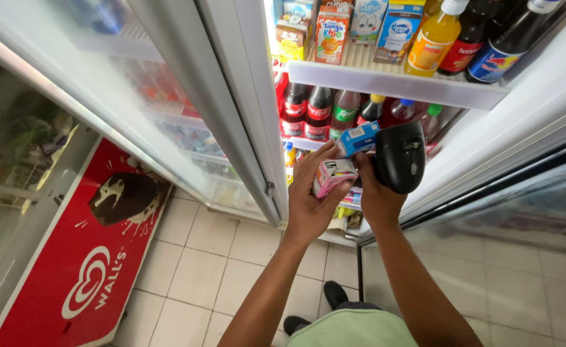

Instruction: The person takes small drink cartons from a cardboard box, wipes them with a cloth, and places them into a glass-door refrigerator. The person uses a barcode scanner on some items before placing them on the shelf. The task involves handling multiple cartons and organizing them within the fridge.

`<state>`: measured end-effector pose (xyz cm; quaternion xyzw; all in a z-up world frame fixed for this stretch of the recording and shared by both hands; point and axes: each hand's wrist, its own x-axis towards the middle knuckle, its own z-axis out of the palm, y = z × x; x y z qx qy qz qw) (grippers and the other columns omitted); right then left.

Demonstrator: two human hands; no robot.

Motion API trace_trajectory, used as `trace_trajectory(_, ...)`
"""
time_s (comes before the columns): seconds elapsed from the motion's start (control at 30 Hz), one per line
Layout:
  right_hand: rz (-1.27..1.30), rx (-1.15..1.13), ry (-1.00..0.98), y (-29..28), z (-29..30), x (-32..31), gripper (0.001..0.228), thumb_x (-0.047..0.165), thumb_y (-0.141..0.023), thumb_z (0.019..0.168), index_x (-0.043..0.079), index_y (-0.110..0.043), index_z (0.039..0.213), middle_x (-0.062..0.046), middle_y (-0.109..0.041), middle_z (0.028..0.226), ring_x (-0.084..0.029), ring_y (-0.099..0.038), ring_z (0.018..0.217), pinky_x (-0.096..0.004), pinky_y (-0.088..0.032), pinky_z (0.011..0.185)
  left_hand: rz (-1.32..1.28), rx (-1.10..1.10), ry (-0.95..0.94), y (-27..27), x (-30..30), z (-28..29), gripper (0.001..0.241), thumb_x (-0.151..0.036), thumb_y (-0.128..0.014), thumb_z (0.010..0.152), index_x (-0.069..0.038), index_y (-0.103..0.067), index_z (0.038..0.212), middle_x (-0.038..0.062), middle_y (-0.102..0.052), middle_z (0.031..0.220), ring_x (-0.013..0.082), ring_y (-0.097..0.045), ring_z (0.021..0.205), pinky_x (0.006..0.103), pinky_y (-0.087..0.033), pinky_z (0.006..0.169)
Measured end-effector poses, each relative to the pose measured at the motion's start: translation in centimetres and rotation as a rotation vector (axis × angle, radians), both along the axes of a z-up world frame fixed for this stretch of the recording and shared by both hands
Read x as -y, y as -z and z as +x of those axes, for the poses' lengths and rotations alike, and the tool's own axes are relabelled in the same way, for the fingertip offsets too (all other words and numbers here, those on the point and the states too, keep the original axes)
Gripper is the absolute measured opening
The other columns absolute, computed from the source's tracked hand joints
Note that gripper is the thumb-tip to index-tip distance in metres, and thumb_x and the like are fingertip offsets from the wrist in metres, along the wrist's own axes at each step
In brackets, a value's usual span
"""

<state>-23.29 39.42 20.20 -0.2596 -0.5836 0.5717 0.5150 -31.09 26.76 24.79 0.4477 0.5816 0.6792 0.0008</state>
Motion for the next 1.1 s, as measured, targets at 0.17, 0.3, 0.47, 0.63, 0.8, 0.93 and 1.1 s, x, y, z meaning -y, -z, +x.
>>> trace_trajectory(0.17,0.262,-0.020,0.059,-3.1,-1.9,-3.2,0.032,0.000,-0.076,0.095,0.000,-0.065,0.124,-0.003,-0.071,0.114,-0.009,-0.067,0.103,-0.024,-0.055,0.090,0.064,0.542,0.253,-2.0,-4.9,-1.4,0.068,-0.015,-0.080,0.090,-0.006,-0.054,0.152,0.018,-0.065,0.134,0.0278,-0.058,0.111,0.0401,-0.048,0.096)
trace_trajectory(0.3,0.338,-0.012,0.041,-5.0,-3.2,-6.6,0.031,0.000,-0.076,0.098,0.000,-0.067,0.128,-0.005,-0.072,0.118,-0.011,-0.067,0.107,-0.026,-0.055,0.095,0.159,-0.041,-0.025,-3.6,-8.1,-3.3,0.059,-0.010,-0.079,0.092,0.000,-0.055,0.146,0.017,-0.054,0.143,0.0264,-0.054,0.134,0.0370,-0.046,0.114)
trace_trajectory(0.47,0.324,0.035,-0.043,-6.2,-4.4,-8.8,0.032,0.003,-0.075,0.096,0.000,-0.067,0.127,-0.005,-0.073,0.116,-0.011,-0.070,0.104,-0.026,-0.057,0.090,0.149,0.002,0.019,-4.2,-9.6,-6.1,0.060,-0.009,-0.078,0.095,0.000,-0.054,0.149,0.015,-0.059,0.141,0.0254,-0.059,0.130,0.0359,-0.050,0.112)
trace_trajectory(0.63,0.399,0.059,0.007,-8.8,-6.3,-9.4,0.024,0.007,-0.076,0.101,0.000,-0.071,0.123,-0.005,-0.075,0.109,-0.011,-0.070,0.098,-0.026,-0.056,0.086,0.138,0.014,0.053,-5.6,-11.3,-8.6,0.057,-0.010,-0.079,0.093,0.001,-0.056,0.145,0.018,-0.062,0.140,0.0255,-0.062,0.128,0.0365,-0.050,0.110)
trace_trajectory(0.8,0.371,0.094,0.058,-9.9,-7.2,-9.1,0.028,0.006,-0.076,0.097,-0.001,-0.069,0.123,-0.006,-0.074,0.112,-0.010,-0.069,0.099,-0.026,-0.055,0.089,-0.293,0.565,0.222,-6.7,-11.6,-10.7,0.054,-0.018,-0.078,0.093,-0.004,-0.064,0.143,0.030,-0.076,0.110,0.0362,-0.072,0.089,0.0428,-0.054,0.083)
trace_trajectory(0.93,0.343,0.177,0.087,-10.1,-7.6,-9.0,0.029,0.004,-0.075,0.095,0.000,-0.068,0.123,-0.007,-0.075,0.110,-0.012,-0.070,0.098,-0.028,-0.057,0.087,0.037,-0.084,0.130,-7.3,-11.8,-12.2,0.047,-0.017,-0.080,0.092,0.002,-0.061,0.131,0.019,-0.066,0.134,0.0278,-0.070,0.117,0.0359,-0.055,0.099)
trace_trajectory(1.1,0.301,0.084,-0.027,-10.0,-7.5,-9.2,0.032,0.001,-0.069,0.099,-0.001,-0.065,0.130,-0.009,-0.074,0.121,-0.016,-0.070,0.113,-0.031,-0.056,0.100,-0.019,-0.042,0.204,-6.8,-11.8,-13.0,0.043,-0.019,-0.078,0.094,0.001,-0.063,0.129,0.015,-0.071,0.115,0.0218,-0.073,0.100,0.0325,-0.057,0.086)
